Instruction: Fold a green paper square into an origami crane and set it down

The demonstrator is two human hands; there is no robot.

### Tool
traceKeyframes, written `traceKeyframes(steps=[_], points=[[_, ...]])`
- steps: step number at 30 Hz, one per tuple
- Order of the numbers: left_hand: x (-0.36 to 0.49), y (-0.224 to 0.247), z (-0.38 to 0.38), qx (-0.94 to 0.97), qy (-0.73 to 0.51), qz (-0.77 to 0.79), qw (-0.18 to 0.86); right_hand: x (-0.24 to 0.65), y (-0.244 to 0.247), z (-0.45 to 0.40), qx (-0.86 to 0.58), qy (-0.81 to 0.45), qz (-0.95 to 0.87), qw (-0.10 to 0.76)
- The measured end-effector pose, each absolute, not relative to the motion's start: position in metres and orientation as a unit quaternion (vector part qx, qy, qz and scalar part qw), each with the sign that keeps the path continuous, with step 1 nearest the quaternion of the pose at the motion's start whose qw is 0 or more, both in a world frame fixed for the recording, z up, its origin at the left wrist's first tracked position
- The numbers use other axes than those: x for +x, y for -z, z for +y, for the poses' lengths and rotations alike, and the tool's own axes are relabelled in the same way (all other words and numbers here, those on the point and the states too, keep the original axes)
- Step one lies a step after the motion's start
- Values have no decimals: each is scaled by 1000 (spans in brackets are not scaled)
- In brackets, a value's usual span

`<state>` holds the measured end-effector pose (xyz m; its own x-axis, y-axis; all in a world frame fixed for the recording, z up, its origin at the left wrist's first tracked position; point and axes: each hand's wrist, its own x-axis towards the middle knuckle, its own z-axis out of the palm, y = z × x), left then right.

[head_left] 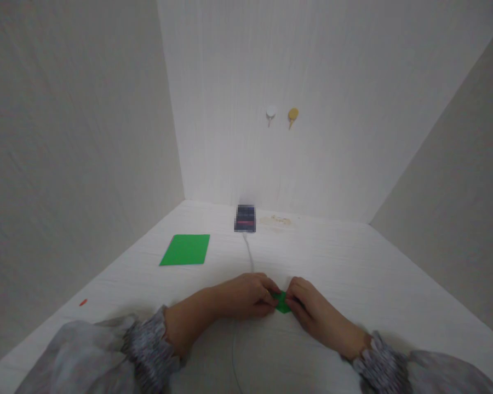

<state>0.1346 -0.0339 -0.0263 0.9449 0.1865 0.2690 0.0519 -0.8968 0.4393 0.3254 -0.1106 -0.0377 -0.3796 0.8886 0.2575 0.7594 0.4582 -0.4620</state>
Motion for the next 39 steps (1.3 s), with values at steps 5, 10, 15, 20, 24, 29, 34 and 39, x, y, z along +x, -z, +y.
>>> traceKeyframes(steps=[5, 10, 15, 20, 24, 29, 34, 39], points=[[131, 23, -36, 971, -139, 60, 187, 321, 37, -111, -517, -114, -820, 217], [130, 22, -37, 981, -143, 32, 125, 319, 39, -111, -521, -93, -821, 214], [133, 23, -38, 987, -140, 28, 70, 320, 39, -111, -536, -98, -809, 218], [136, 24, -38, 990, -130, 35, 28, 321, 38, -111, -550, -134, -788, 243], [138, 23, -40, 992, -120, 42, 9, 319, 45, -107, -573, -126, -770, 252], [139, 21, -39, 994, -105, 42, -2, 319, 49, -99, -589, -171, -746, 261], [139, 18, -37, 994, -100, 32, 17, 327, 46, -95, -591, -207, -727, 280], [137, 14, -39, 994, -102, 41, 28, 330, 43, -97, -606, -194, -722, 272]])
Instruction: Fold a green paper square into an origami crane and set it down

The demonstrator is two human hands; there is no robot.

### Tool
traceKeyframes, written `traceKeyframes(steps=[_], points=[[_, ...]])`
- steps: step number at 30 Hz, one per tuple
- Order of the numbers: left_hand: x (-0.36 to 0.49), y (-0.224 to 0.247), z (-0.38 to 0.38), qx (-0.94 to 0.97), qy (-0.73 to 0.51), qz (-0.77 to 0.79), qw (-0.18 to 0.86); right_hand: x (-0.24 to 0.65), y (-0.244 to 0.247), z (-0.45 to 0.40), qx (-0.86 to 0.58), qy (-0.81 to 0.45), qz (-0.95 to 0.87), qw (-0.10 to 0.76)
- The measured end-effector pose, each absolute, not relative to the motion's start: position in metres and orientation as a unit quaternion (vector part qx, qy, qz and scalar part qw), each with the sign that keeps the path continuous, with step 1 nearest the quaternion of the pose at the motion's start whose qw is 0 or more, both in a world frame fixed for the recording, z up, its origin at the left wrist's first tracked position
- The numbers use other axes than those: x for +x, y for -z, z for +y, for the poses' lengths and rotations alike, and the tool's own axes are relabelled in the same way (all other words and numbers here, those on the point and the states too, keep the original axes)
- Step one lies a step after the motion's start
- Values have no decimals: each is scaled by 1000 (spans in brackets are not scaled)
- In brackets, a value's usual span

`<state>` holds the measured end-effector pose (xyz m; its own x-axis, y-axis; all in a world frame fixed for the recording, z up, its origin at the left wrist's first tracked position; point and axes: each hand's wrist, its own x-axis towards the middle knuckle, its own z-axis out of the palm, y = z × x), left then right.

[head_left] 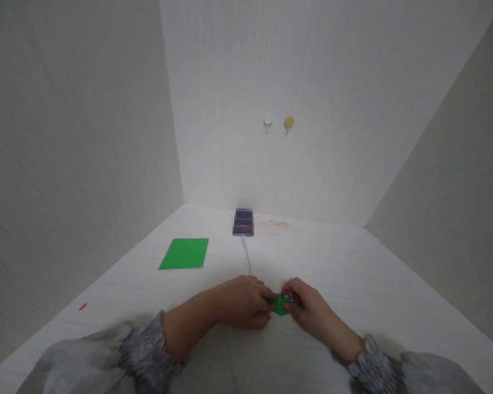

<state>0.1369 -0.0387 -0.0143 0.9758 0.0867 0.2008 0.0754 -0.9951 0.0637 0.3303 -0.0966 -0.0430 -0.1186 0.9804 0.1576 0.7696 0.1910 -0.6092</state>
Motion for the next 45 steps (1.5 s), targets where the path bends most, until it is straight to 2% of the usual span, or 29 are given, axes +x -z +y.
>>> traceKeyframes(steps=[4, 10, 16, 23, 28, 34, 39, 45], points=[[136, 12, -42, 992, -113, 43, 25, 327, 39, -102, -633, -169, -718, 234], [141, 9, -48, 990, -113, 70, -40, 317, 36, -112, -683, -122, -696, 186], [143, 14, -49, 988, -108, 92, -55, 317, 32, -115, -695, -156, -676, 186], [143, 21, -46, 989, -125, 69, -41, 321, 33, -112, -636, -189, -720, 203], [145, 18, -46, 989, -129, 57, -35, 330, 20, -112, -531, -184, -795, 228], [143, 15, -49, 989, -124, 72, -35, 341, -6, -115, -434, -233, -856, 158], [143, 16, -51, 991, -127, 40, -14, 341, 1, -113, -416, -247, -861, 156], [144, 19, -48, 990, -133, 41, 34, 328, 21, -113, -463, -154, -857, 165]])
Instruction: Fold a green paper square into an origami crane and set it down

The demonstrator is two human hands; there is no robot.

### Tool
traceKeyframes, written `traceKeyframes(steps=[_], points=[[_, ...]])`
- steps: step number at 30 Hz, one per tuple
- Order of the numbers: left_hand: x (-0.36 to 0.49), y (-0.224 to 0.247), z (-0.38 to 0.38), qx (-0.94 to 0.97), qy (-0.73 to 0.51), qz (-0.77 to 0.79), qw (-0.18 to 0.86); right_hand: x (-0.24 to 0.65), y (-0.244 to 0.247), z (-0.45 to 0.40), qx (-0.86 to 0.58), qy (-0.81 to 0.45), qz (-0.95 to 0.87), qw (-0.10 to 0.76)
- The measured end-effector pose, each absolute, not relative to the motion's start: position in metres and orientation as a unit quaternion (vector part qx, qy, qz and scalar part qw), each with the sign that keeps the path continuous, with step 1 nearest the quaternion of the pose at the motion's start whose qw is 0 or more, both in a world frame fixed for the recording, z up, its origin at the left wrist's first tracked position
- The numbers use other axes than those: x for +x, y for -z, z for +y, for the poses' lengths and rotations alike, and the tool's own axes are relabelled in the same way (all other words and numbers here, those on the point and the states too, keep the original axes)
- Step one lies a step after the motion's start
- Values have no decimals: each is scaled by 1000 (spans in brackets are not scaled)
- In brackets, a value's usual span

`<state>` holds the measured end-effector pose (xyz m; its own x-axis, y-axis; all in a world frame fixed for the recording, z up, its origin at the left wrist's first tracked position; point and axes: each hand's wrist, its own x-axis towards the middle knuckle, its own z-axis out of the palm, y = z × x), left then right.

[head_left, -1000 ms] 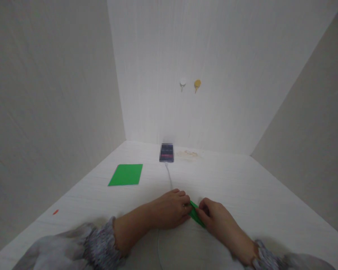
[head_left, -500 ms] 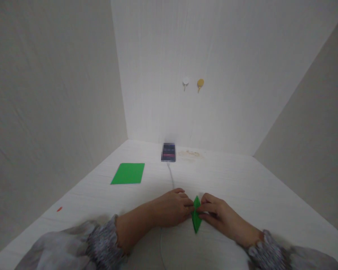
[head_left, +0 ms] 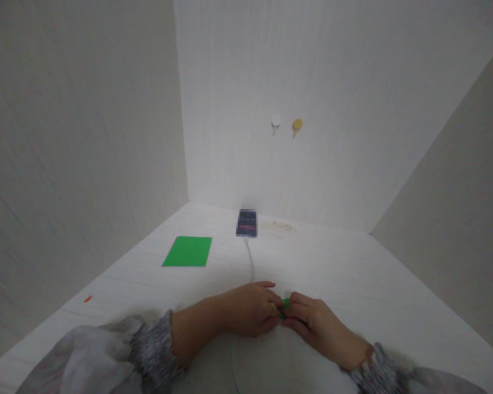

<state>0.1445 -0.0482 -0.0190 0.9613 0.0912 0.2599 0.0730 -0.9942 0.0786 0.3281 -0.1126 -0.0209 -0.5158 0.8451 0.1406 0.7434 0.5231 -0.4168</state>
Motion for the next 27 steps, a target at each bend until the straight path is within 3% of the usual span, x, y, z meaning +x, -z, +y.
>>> traceKeyframes(steps=[5, 13, 27], points=[[141, 14, -48, 987, -117, 55, 95, 324, 20, -114, -445, -131, -875, 142], [144, 13, -47, 958, -129, 135, 217, 328, 19, -113, -415, -169, -874, 187], [149, 25, -37, 977, -128, 69, 154, 317, 34, -113, -483, -129, -831, 244]])
